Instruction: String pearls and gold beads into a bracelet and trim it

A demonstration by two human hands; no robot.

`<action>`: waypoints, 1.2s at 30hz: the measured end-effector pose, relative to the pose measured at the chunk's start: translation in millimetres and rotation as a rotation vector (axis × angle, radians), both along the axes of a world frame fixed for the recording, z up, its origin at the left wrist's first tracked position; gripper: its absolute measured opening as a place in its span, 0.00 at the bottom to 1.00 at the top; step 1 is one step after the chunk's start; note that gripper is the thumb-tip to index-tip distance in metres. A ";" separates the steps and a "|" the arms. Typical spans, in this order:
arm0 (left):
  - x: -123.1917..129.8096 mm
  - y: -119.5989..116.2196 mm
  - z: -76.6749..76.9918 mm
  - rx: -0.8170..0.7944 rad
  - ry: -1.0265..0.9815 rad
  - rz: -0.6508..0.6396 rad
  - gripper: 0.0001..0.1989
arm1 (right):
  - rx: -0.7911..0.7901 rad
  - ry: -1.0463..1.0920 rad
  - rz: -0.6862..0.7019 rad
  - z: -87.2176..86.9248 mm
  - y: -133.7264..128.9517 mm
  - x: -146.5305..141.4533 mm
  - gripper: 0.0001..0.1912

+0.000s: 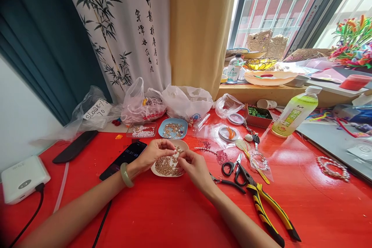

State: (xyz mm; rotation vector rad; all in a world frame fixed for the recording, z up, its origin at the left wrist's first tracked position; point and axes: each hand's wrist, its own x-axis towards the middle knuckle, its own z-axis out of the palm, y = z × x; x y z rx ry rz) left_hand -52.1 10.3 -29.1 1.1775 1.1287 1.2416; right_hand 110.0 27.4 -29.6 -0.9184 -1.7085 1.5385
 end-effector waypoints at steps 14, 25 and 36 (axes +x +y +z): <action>-3.4 -1.9 -1.2 -0.016 -0.050 -0.068 0.07 | 0.052 0.002 0.044 -0.3 -1.7 1.3 0.08; 0.3 -3.1 1.9 -0.027 -0.029 -0.077 0.08 | 0.025 0.008 0.045 -6.3 3.8 0.2 0.14; -19.9 11.3 -1.5 0.048 0.296 0.067 0.08 | 0.010 0.084 -0.024 -6.1 15.8 8.2 0.12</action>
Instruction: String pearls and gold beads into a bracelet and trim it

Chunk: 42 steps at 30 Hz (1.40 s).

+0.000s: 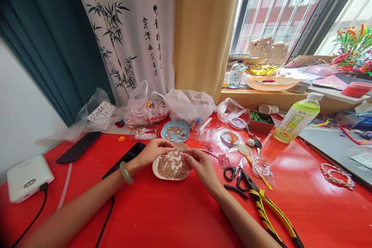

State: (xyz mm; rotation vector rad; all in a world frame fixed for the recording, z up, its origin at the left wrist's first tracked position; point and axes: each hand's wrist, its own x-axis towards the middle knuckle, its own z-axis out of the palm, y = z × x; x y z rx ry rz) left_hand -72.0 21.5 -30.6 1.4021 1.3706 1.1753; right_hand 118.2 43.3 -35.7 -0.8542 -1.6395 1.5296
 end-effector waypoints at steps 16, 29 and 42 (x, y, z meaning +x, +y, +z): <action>-7.2 -3.3 -7.6 0.120 0.506 0.002 0.09 | 0.057 0.110 -0.227 23.5 20.5 28.2 0.11; 1.8 -8.9 -12.5 0.188 0.691 -0.180 0.10 | 0.277 -0.050 -0.367 28.4 25.2 37.2 0.11; 13.4 -13.3 -4.9 0.142 0.877 -0.196 0.06 | 0.158 0.187 -0.321 27.0 27.1 35.7 0.11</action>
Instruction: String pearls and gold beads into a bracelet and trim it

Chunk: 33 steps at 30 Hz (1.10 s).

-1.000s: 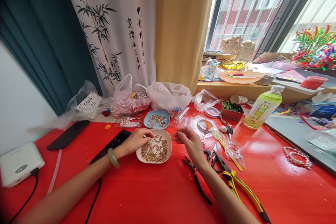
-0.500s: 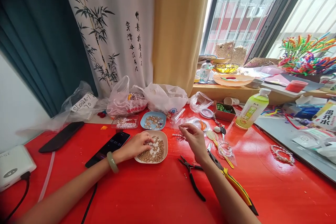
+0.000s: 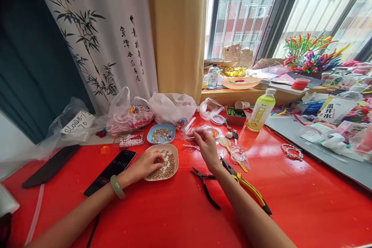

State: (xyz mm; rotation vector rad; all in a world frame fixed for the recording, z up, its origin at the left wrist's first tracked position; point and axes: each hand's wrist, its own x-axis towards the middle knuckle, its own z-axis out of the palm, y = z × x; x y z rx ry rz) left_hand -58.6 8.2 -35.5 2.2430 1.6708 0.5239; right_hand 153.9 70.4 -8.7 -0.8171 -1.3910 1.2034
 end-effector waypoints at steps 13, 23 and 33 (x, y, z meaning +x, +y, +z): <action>-7.9 5.9 0.9 0.071 -0.098 0.103 0.11 | 0.013 -0.011 0.008 -5.9 4.3 -0.9 0.11; -23.2 10.2 12.2 0.125 -0.113 0.185 0.12 | -0.008 -0.071 0.020 -7.0 0.6 -4.2 0.12; -29.7 16.3 -6.0 0.149 -0.044 0.029 0.13 | -0.032 -0.117 0.029 -10.3 1.7 -6.6 0.13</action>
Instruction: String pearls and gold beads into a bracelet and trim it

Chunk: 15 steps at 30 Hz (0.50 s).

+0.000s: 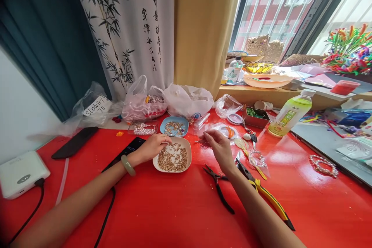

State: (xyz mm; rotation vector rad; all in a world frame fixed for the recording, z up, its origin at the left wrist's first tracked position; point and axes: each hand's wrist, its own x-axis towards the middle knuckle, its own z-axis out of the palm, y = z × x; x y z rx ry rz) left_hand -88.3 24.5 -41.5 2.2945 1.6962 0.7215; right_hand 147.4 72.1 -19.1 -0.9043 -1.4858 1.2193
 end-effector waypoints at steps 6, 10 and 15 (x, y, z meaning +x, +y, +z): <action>2.9 -1.9 -1.3 0.000 0.038 -0.042 0.13 | -0.006 -0.042 0.043 0.0 -1.1 -0.9 0.14; 4.8 -3.6 -0.3 -0.028 0.070 -0.020 0.13 | 0.000 -0.045 0.033 1.3 -1.8 -0.9 0.14; 5.9 -5.3 1.0 -0.063 0.115 -0.008 0.11 | -0.010 -0.035 0.054 0.3 -0.7 0.2 0.14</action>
